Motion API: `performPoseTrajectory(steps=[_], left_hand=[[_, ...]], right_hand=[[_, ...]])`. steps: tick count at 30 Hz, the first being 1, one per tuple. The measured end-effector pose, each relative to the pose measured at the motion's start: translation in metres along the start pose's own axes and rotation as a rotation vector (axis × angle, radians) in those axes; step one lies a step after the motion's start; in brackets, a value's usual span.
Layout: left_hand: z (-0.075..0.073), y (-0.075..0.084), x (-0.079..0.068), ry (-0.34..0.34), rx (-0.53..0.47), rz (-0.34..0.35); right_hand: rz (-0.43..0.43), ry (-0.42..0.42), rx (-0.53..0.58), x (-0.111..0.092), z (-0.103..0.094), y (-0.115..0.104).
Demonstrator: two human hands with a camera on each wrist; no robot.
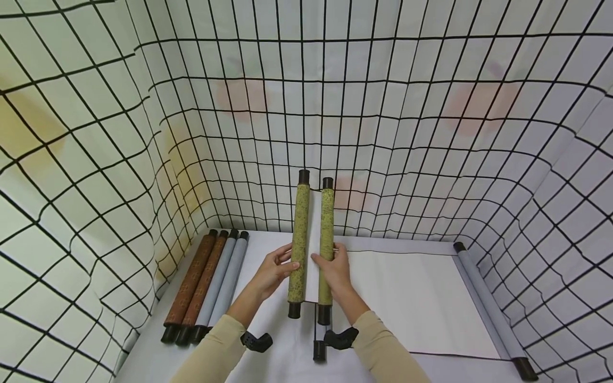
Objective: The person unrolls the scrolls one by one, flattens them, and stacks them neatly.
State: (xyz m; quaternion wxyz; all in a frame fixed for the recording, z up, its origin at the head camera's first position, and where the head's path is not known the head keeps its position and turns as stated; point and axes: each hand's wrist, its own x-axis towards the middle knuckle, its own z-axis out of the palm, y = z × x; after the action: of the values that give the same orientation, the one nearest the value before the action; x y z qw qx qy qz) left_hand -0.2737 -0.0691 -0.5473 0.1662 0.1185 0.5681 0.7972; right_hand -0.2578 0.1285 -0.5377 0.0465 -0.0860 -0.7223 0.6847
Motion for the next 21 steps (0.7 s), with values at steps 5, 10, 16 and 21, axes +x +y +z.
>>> performPoseTrajectory(steps=[5,10,16,21], left_hand=[[-0.001,-0.002,0.000,0.007,-0.010,-0.008],[-0.001,-0.006,-0.002,0.019,-0.011,-0.011],[0.000,-0.011,-0.005,0.049,-0.017,-0.009],[0.003,-0.014,-0.005,0.017,-0.023,-0.009]], right_hand=[[0.015,-0.007,-0.058,0.003,-0.007,-0.003],[0.043,-0.021,-0.077,0.001,-0.012,-0.005],[0.000,-0.050,-0.069,0.002,-0.015,-0.003],[-0.030,-0.019,-0.140,0.004,-0.018,0.001]])
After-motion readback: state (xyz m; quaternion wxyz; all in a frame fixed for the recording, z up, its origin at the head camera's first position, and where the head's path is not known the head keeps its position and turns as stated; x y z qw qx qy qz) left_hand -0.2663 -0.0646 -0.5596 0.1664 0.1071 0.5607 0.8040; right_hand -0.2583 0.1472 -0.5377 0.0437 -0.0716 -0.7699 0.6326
